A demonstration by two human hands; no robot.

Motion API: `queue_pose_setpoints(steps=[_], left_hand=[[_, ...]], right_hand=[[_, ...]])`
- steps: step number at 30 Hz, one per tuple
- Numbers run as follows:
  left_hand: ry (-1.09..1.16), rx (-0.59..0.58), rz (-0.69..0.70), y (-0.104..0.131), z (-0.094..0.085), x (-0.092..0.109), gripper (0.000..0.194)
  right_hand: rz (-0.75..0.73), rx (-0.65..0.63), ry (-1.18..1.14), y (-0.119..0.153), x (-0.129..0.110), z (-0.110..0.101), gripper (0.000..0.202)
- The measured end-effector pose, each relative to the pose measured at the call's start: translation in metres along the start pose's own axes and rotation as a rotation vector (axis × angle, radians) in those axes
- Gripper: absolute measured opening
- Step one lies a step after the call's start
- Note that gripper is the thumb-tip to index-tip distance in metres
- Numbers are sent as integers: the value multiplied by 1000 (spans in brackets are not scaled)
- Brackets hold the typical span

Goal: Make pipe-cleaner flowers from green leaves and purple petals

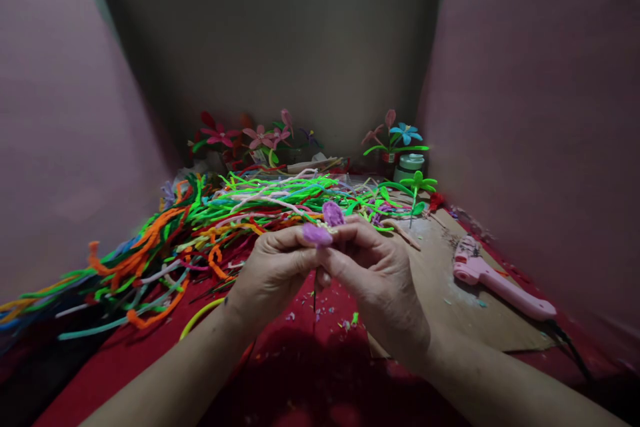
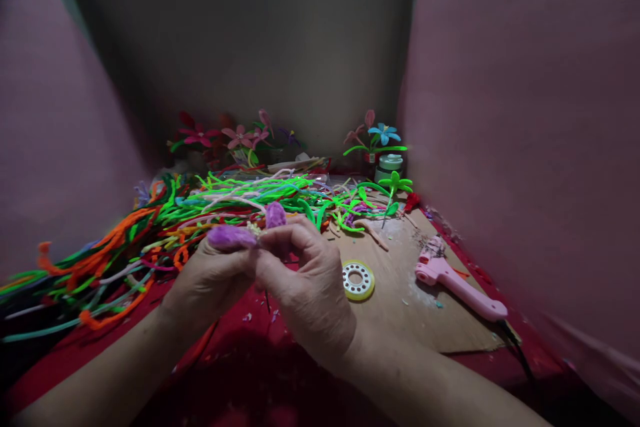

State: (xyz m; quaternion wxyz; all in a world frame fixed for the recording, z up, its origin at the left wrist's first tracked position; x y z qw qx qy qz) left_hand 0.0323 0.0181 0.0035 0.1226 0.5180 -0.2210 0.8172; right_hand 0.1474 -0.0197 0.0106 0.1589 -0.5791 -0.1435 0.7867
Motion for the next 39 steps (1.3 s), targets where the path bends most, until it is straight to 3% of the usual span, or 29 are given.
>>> queue_pose_setpoints(steps=[6, 11, 16, 24, 33, 39], left_hand=[[85, -7, 7, -7, -9, 2, 8], [106, -9, 56, -13, -12, -3, 14], [55, 14, 5, -10, -7, -6, 10], [36, -19, -107, -6, -4, -9, 12], [142, -140, -97, -4, -4, -3, 10], [119, -140, -94, -6, -5, -1, 12]], right_hand=[[-32, 73, 2, -10, 1, -8, 16], [105, 147, -218, -21, 13, -15, 18], [182, 159, -337, -27, 15, -19, 21], [123, 167, -211, -23, 17, -16, 19], [103, 111, -157, -19, 13, -15, 15], [84, 85, -139, -20, 12, -16, 20]])
Point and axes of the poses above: each hand's wrist, its own y-axis away from the middle knuckle, its own z-axis out of the palm, x = y × z, the point moved 3 cm from there along -y, towards the middle knuckle, and after that the axes turned 3 degrees about z, right-handed, at the moved point
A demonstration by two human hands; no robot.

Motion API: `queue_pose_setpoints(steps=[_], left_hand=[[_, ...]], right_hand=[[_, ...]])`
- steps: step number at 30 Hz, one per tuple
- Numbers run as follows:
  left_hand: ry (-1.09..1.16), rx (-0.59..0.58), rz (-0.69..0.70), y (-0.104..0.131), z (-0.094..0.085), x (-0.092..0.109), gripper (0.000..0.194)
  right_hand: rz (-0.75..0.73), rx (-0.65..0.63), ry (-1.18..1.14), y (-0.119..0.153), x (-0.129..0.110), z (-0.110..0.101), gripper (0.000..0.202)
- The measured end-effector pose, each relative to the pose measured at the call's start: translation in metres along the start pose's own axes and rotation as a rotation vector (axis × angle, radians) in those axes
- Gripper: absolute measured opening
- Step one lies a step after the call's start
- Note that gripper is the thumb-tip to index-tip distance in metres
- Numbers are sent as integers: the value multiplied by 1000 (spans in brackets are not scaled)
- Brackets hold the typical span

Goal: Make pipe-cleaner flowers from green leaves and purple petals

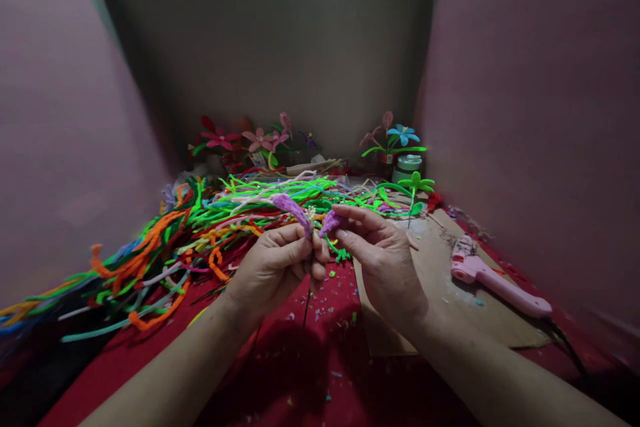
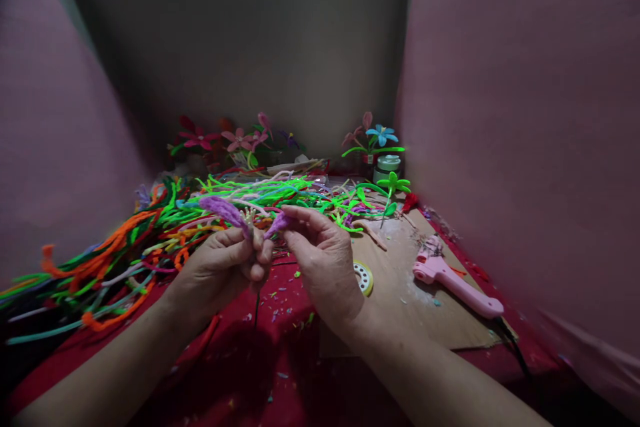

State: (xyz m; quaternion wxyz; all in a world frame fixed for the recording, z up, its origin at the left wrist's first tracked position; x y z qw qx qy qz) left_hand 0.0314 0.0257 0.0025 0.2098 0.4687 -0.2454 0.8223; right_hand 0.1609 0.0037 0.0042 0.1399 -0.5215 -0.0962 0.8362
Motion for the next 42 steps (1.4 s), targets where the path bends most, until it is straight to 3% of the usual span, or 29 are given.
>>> queue_pose_setpoints(steps=[12, 19, 22, 25, 27, 30, 35, 38, 42], left_hand=[[-226, 9, 103, 4, -4, 9, 6], [-305, -29, 22, 5, -3, 16, 17], [-265, -6, -12, 6, -6, 16, 17], [-217, 42, -28, 6, -9, 15, 14], [-217, 76, -22, 5, -10, 14, 14], [-237, 92, -5, 3, -9, 12, 16], [-203, 98, 13, 2, -6, 11, 16], [-187, 91, 9, 2, -5, 11, 15], [-145, 79, 15, 2, -7, 11, 14]], right_hand=[[-97, 128, 114, -15, -8, -27, 21], [-141, 178, 264, -15, -20, -46, 18], [-232, 197, 644, 1, -35, -78, 23], [-314, 159, 1399, 24, -47, -120, 35], [-229, 209, 1807, 38, -50, -149, 39], [-20, 214, 2100, 52, -50, -177, 42], [111, 172, 2128, 55, -44, -187, 42], [28, 173, 2088, 54, -40, -192, 36], [-198, 235, 1955, 59, -44, -197, 37]])
Point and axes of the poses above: each hand's wrist, its own y-axis away from the middle knuckle, its own z-axis out of the palm, x = y × z, the point moved 3 cm from there along -y, towards the middle knuckle, and after that the axes turned 3 degrees about z, right-handed, at the moved point
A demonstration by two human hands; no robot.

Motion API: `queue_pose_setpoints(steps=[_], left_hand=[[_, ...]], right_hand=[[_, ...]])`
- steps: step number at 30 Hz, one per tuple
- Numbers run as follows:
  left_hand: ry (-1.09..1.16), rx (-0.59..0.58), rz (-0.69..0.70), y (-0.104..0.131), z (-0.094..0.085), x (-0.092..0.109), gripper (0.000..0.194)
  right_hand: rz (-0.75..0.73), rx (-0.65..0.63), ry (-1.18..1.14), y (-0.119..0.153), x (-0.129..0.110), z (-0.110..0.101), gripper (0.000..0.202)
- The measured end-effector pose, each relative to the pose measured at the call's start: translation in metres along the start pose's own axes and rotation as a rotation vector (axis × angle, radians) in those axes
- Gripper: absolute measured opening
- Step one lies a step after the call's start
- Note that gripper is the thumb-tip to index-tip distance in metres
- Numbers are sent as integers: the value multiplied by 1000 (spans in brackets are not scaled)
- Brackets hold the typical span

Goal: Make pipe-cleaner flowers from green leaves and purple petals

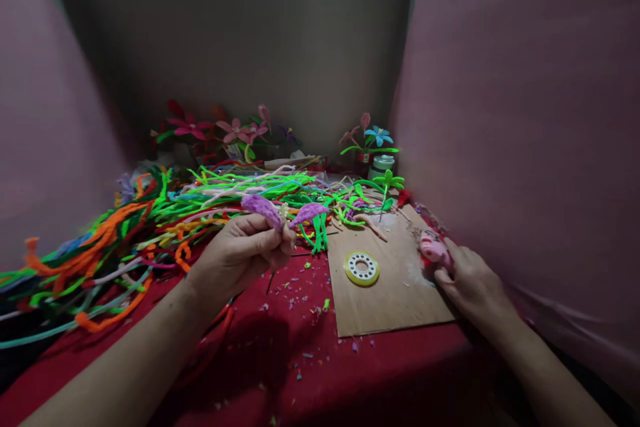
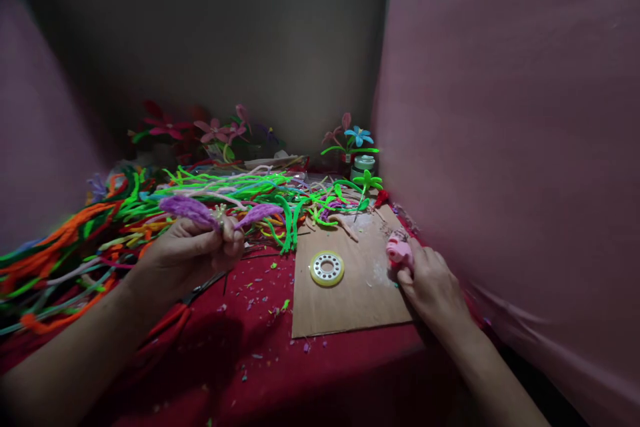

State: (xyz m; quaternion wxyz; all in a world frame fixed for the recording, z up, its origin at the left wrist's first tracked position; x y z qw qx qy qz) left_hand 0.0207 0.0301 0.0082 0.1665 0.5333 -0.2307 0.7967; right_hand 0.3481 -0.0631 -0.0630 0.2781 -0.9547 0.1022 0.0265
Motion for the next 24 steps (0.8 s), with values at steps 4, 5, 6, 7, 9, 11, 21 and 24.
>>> queue_pose_setpoints(steps=[4, 5, 6, 7, 9, 11, 21, 24], left_hand=[[30, 8, 13, -2, 0, -2, 12], [35, 12, 15, -2, 1, -3, 11], [45, 15, 17, -2, 1, -2, 11], [58, 13, 21, -3, 1, -2, 11], [81, 10, 32, -3, 1, 0, 12], [94, 13, 66, -4, -2, 4, 12], [162, 103, 241, -11, -24, 22, 10], [140, 81, 245, -12, -27, 21, 10]], right_hand=[[164, 171, -359, -4, -4, -20, 28], [262, 162, -515, -7, -7, -24, 25], [361, 126, -700, -12, -13, -27, 23], [445, 67, -910, -17, -22, -28, 23], [477, -24, -1325, -31, -47, -33, 20], [420, -132, -1614, -47, -77, -39, 15], [70, -188, -1623, -69, -170, -30, 18], [65, -309, -1536, -54, -169, -27, 22]])
Point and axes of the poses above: each hand's wrist, its own y-axis away from the middle knuckle, its own z-axis out of the palm, x = y × z, the point moved 3 cm from there along -y, towards the middle knuckle, and after that the axes turned 3 degrees about z, right-handed, at the moved point
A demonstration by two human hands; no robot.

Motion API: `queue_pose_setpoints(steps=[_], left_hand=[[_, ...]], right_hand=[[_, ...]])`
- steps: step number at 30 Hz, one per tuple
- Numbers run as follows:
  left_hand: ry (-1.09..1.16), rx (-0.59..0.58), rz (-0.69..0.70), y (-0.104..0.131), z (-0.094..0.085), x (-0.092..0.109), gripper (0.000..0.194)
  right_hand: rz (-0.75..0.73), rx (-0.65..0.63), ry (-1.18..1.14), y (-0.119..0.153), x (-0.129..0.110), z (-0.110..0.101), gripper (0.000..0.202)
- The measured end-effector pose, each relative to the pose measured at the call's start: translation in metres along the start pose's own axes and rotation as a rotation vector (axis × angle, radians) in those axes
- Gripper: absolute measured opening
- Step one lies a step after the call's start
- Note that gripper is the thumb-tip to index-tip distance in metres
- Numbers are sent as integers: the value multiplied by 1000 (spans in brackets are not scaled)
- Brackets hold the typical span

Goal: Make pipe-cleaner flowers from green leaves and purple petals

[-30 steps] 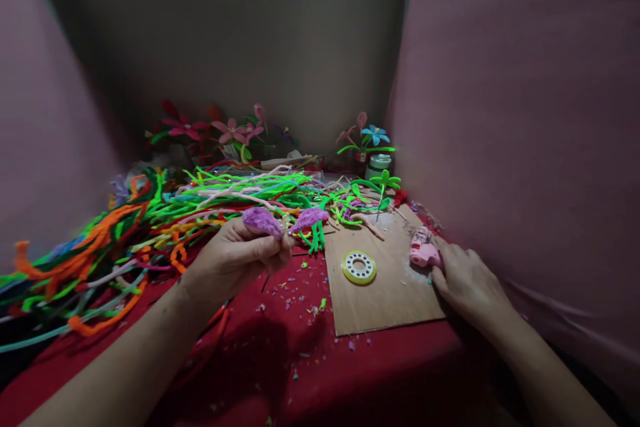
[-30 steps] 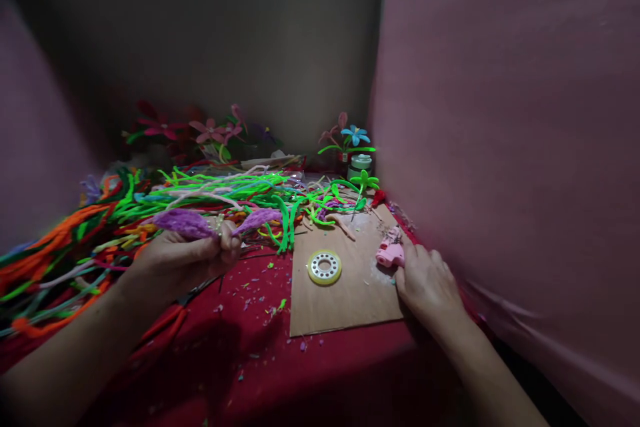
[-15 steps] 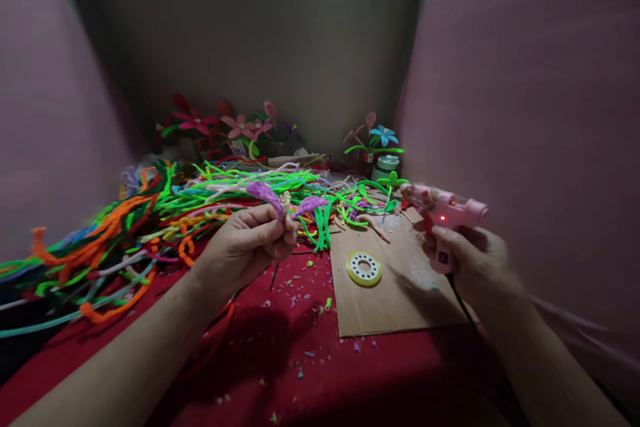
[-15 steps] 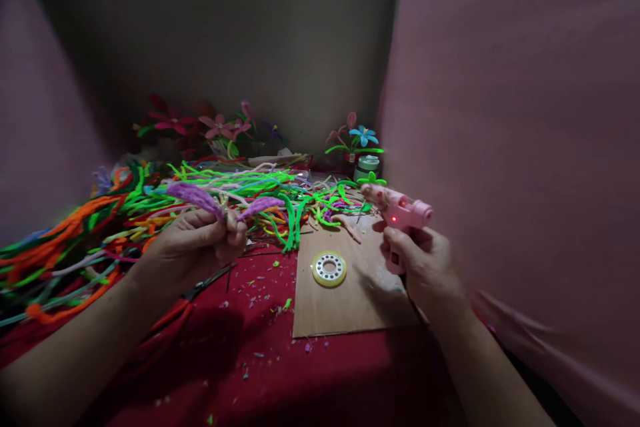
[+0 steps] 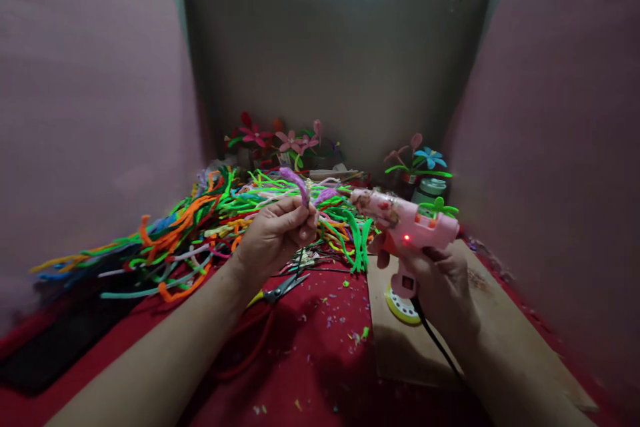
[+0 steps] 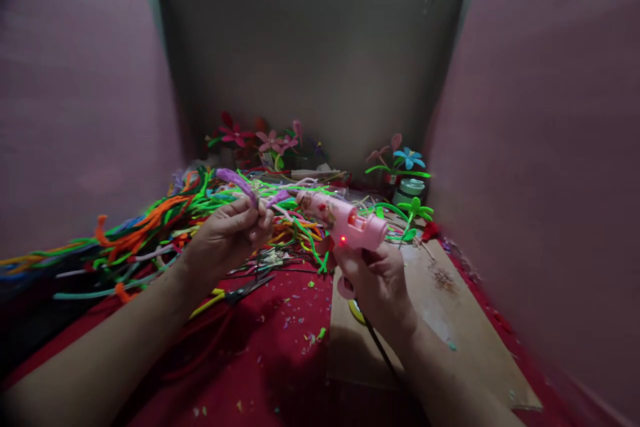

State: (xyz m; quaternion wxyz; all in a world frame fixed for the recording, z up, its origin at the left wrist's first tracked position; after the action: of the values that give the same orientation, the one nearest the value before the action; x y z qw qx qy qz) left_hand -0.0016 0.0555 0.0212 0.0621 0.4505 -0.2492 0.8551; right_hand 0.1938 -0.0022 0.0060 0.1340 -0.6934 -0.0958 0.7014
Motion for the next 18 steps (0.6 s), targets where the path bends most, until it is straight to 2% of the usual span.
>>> queue_pose_setpoints(steps=[4, 11, 18], left_hand=[[-48, 6, -1, 1, -1, -2, 10], [-122, 66, -50, 3, -2, -6, 14], [-148, 57, -46, 3, -2, -8, 9]], right_hand=[[25, -53, 73, 10, -1, 0, 21], [-35, -71, 79, 10, 0, 3, 20], [-54, -54, 117, 10, -5, 2, 23]])
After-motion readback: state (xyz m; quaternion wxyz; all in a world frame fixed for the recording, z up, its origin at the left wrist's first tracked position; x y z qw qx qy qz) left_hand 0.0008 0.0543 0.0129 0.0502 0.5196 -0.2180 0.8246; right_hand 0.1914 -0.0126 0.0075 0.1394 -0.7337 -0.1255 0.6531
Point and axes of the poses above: each hand's wrist, its own y-axis away from the middle knuckle, its own z-axis out of the palm, x = y × z, the point moved 3 cm from there along -y, towards the middle knuckle, and after that the axes turned 3 degrees about z, right-handed, at the moved point
